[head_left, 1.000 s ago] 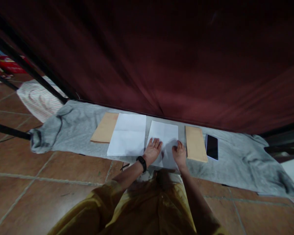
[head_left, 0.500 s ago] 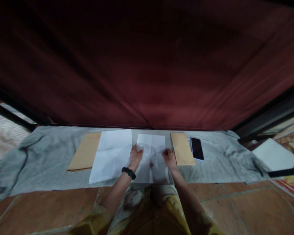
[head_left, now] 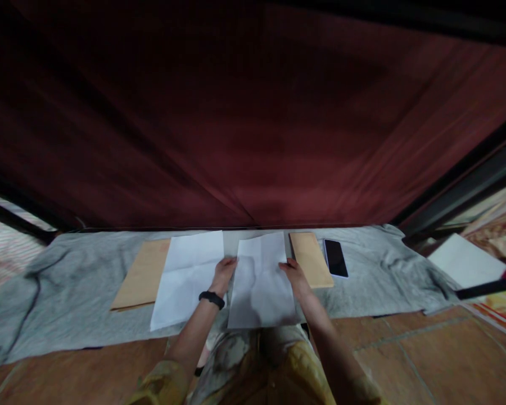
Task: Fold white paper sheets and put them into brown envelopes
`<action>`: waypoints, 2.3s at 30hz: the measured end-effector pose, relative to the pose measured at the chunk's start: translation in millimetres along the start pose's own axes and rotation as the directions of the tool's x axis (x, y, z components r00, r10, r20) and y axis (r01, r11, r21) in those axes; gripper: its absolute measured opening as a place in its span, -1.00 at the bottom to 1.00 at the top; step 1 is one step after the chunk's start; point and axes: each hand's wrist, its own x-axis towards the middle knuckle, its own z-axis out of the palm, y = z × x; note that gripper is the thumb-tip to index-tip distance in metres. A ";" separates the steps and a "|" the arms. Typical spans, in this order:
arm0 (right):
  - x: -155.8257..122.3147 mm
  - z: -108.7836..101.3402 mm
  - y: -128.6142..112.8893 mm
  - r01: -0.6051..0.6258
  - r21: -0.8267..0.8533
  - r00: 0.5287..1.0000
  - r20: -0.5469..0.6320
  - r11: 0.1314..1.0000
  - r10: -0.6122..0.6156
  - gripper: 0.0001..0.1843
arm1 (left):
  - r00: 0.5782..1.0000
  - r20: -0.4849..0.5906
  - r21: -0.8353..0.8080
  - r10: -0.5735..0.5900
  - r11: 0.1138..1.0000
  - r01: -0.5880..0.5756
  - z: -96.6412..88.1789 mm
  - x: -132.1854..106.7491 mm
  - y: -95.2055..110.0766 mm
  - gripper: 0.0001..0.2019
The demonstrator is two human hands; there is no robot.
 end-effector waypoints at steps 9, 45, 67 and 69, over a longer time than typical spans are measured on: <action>-17.1 -12.6 -75.5 0.025 0.078 0.959 0.281 0.997 -0.046 -0.58 | 0.952 0.290 -0.200 -0.099 0.966 0.161 -5.6 -7.8 19.9 -0.53; -73.7 -82.9 40.5 0.678 -0.407 0.703 0.605 0.612 -0.375 -0.50 | 0.674 0.613 0.556 0.412 0.382 -0.738 -70.3 -87.9 -66.4 -0.41; -68.0 -91.2 37.5 0.672 -0.432 0.669 0.702 0.601 -0.244 -0.61 | 0.563 0.780 0.456 0.273 0.369 -0.810 -71.1 -82.6 -54.1 -0.61; -63.8 -88.8 35.7 0.675 -0.426 0.665 0.706 0.602 -0.246 -0.61 | 0.550 0.796 0.448 0.252 0.365 -0.816 -71.5 -78.9 -51.7 -0.52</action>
